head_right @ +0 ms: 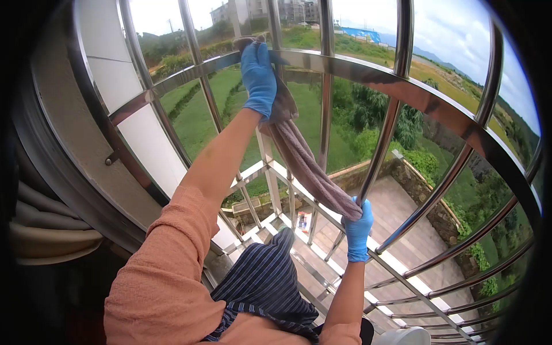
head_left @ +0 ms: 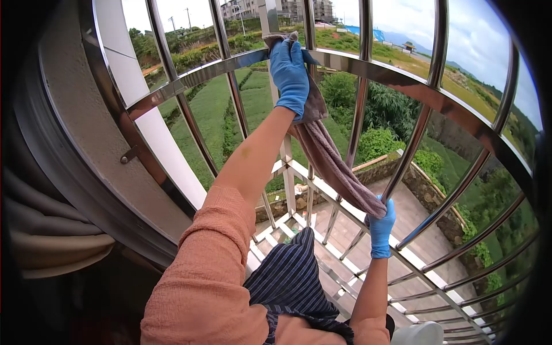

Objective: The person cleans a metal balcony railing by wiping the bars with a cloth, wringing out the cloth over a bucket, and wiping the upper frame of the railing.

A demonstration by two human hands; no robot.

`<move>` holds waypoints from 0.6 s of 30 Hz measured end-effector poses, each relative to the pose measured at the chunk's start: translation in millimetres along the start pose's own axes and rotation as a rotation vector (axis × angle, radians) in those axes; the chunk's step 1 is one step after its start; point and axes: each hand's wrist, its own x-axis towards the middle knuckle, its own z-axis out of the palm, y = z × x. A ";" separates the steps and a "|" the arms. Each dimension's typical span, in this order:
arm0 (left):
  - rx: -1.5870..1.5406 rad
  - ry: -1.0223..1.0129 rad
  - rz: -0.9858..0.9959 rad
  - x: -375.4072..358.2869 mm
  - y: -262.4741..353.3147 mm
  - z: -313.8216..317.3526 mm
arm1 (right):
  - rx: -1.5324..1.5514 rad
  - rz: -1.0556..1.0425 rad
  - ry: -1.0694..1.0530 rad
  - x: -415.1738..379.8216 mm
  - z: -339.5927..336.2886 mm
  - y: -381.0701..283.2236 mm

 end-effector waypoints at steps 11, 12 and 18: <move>0.255 -0.179 0.246 120.1 21.1 -34.6 | -0.222 -0.132 0.099 -3.6 4.1 -11.3; 0.054 -0.400 -0.087 121.8 48.7 -31.9 | -0.211 -0.013 0.080 -3.7 6.6 -30.8; 0.849 -0.732 1.089 111.5 1.6 -31.1 | -0.463 -0.124 0.080 1.4 -1.2 -31.4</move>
